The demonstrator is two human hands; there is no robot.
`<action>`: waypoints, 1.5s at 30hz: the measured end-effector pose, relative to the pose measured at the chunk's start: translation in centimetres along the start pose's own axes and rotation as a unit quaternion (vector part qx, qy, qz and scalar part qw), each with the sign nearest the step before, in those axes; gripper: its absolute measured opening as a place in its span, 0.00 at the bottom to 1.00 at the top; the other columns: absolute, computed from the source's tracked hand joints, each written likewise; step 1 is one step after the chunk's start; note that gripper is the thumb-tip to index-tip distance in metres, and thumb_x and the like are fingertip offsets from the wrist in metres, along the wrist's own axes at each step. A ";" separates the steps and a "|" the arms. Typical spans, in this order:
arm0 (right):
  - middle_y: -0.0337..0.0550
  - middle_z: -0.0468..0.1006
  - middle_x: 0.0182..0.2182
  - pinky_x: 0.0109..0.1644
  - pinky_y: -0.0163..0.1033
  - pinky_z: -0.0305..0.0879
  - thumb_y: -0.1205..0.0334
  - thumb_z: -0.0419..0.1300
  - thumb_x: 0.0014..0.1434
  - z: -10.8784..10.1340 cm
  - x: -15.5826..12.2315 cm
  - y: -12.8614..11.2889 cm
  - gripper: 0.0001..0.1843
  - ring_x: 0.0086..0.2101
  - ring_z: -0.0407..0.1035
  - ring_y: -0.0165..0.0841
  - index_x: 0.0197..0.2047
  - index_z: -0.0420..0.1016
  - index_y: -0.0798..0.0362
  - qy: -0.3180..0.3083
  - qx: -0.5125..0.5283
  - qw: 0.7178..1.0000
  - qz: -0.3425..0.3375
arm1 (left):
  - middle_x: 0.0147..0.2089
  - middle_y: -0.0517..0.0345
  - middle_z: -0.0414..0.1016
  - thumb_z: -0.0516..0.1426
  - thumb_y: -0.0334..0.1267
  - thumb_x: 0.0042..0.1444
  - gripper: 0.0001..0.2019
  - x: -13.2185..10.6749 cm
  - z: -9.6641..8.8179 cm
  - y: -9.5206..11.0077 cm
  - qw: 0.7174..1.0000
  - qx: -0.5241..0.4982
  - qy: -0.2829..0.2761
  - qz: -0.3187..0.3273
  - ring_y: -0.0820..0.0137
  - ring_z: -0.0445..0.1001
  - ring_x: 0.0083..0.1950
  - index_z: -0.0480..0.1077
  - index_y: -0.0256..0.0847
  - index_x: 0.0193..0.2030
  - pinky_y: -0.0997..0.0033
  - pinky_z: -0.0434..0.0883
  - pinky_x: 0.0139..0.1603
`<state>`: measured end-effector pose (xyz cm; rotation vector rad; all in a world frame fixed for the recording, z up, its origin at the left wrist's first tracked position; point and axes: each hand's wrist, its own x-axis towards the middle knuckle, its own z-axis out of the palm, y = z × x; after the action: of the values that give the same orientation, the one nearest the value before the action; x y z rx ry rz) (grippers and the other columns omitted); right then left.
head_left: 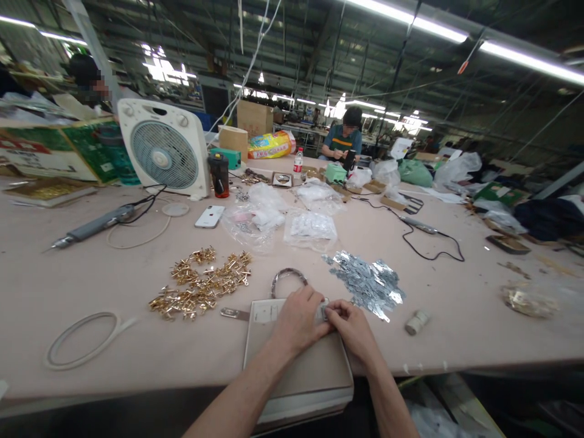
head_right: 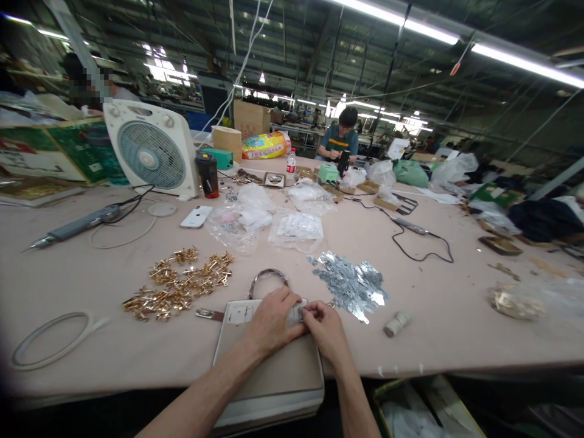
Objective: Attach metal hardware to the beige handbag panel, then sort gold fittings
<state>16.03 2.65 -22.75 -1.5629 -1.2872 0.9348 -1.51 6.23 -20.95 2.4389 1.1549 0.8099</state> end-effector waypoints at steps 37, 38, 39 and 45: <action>0.32 0.68 0.27 0.23 0.31 0.58 0.46 0.65 0.58 -4.1 2.6 -2.9 0.18 0.20 0.56 0.23 0.45 0.76 0.50 0.096 0.448 0.889 0.000 | 0.44 0.57 0.78 0.62 0.35 0.53 0.13 1.3 -0.5 -0.5 0.993 -0.077 -0.047 -0.070 0.61 0.77 0.45 0.73 0.45 0.46 0.65 0.72 0.45; 0.30 0.65 0.26 0.22 0.30 0.56 0.46 0.65 0.58 -2.7 3.3 -3.7 0.17 0.19 0.54 0.22 0.43 0.76 0.51 0.092 0.451 0.888 -0.008 | 0.44 0.57 0.78 0.62 0.35 0.53 0.14 1.3 -0.5 -0.5 0.993 -0.079 -0.046 -0.071 0.61 0.77 0.45 0.73 0.45 0.47 0.65 0.72 0.45; 0.29 0.64 0.25 0.22 0.29 0.55 0.47 0.66 0.57 -1.5 3.9 -4.2 0.17 0.19 0.54 0.22 0.40 0.75 0.51 0.092 0.451 0.887 -0.015 | 0.45 0.57 0.78 0.62 0.35 0.52 0.15 1.3 -0.5 -0.5 0.993 -0.081 -0.045 -0.072 0.61 0.77 0.46 0.72 0.45 0.48 0.66 0.72 0.44; 0.25 0.57 0.18 0.17 0.28 0.46 0.45 0.65 0.56 2.6 6.2 -4.4 0.20 0.15 0.47 0.21 0.29 0.66 0.51 0.087 0.453 0.887 0.008 | 0.46 0.57 0.78 0.63 0.35 0.51 0.20 1.2 -0.5 -0.7 0.992 -0.090 -0.043 -0.078 0.61 0.77 0.47 0.69 0.45 0.52 0.67 0.71 0.44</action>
<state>13.35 9.48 -19.58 -0.8768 -0.5446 1.1451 -1.61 7.59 -20.52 2.1859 1.1689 0.7205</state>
